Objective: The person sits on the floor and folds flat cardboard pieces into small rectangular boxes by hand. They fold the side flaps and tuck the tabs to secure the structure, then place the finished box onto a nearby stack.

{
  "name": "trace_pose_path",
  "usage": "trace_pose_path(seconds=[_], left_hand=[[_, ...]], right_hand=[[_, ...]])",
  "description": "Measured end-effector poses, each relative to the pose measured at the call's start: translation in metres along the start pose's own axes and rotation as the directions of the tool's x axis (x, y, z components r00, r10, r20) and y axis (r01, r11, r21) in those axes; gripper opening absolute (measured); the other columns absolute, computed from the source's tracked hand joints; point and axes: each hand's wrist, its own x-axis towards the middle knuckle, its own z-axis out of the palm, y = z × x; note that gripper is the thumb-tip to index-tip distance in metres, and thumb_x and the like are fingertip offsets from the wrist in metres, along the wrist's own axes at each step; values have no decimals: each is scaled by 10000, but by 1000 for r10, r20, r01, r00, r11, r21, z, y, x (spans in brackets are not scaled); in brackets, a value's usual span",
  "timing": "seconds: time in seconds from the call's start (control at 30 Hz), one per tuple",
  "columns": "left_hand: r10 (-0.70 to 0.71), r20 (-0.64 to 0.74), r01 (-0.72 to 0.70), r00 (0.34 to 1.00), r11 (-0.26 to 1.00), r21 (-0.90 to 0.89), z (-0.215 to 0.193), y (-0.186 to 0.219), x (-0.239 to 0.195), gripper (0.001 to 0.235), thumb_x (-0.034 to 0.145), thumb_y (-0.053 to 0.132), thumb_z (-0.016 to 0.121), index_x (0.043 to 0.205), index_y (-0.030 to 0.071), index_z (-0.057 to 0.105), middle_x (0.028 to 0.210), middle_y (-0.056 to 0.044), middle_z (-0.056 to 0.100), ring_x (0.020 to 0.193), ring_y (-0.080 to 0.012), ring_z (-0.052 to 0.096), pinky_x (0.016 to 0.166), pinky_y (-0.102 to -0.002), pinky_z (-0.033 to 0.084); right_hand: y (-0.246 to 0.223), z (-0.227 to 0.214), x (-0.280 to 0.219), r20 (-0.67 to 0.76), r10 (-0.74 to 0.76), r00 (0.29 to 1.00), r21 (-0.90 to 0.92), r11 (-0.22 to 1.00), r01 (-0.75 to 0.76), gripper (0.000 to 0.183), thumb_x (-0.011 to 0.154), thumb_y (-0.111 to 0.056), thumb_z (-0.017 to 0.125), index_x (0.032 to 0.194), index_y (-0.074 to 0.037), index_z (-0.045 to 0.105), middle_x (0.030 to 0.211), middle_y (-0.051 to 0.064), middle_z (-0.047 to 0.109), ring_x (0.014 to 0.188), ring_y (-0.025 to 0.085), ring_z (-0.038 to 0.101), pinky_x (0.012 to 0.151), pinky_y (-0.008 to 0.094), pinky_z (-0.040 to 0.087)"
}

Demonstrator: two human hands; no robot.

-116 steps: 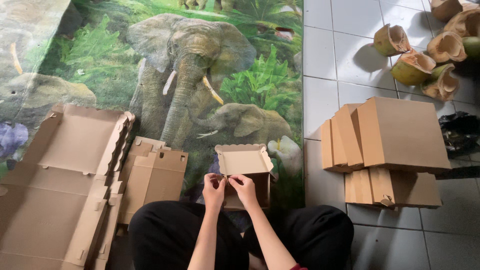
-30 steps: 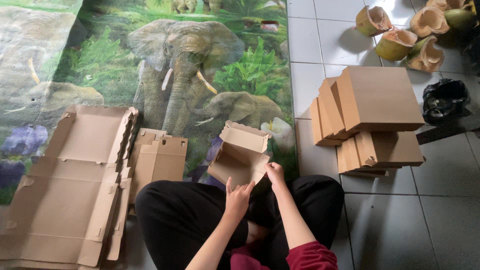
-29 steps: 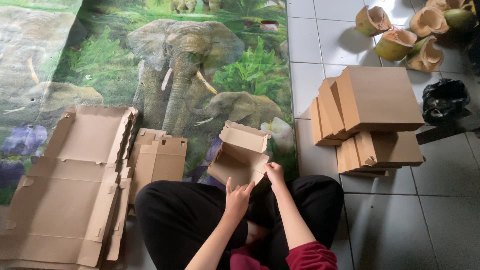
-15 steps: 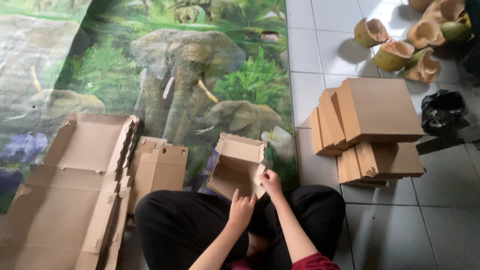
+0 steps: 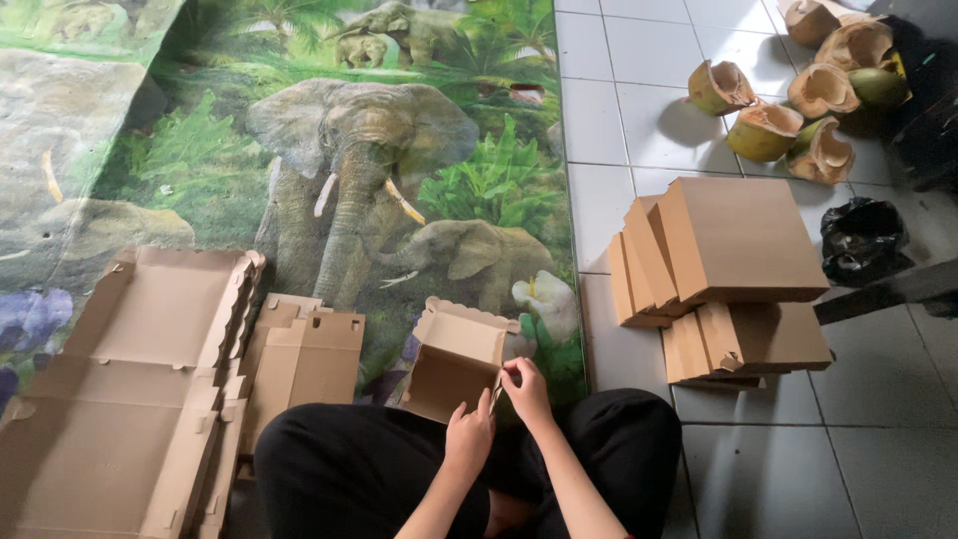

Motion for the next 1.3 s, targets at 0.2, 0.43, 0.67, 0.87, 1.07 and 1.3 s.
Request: trace_pose_path(seconds=[0.2,0.43,0.67,0.87,1.07,1.3], left_hand=[[-302,15,289,953,895,-340,-46,9,41,236,968,323,469,949,101,546,886,-84,551,743,-290,558,616,-392,477],[-356,257,439,898,708,-553,-59,16,84,218,911,335,579,950,129,524,962,-58,544,931,-271,547,617,-422,500],[-321,284,428,904,707,-563,-52,6,83,77,911,189,527,925,113,536,977,-49,553,756,-289,582,588,-429,443],[-319,260,411,912,707,-575,-49,9,71,55,899,178,517,887,129,493,941,-56,510,736,-312,568,552,-460,423],[-366,186,406,912,739,-538,-49,22,66,66,897,157,520,855,118,489,875,-60,481,815,-277,524,586,-428,445],[-327,65,293,943,721,-628,-49,29,66,116,931,95,485,819,83,461,812,-75,434,676,-250,478,603,-366,413]], right_hand=[[15,3,2,109,353,929,37,933,-359,282,772,-158,689,1041,-113,616,991,36,693,917,151,660,798,283,511],[69,25,2,210,623,753,386,655,-650,260,819,-172,684,1057,-87,620,893,104,703,693,162,633,547,282,510],[63,26,5,171,726,666,595,463,-657,279,744,-8,717,1018,-13,665,886,146,707,720,195,660,619,283,542],[50,27,5,186,692,698,583,494,-645,318,703,-86,792,982,-37,646,821,127,706,656,174,645,529,276,513],[66,28,1,216,660,719,658,446,-607,311,686,-37,784,967,-38,651,817,141,712,676,179,648,568,263,501],[79,31,1,214,612,761,741,406,-535,298,737,2,712,1030,-19,657,896,146,719,755,178,663,674,273,539]])
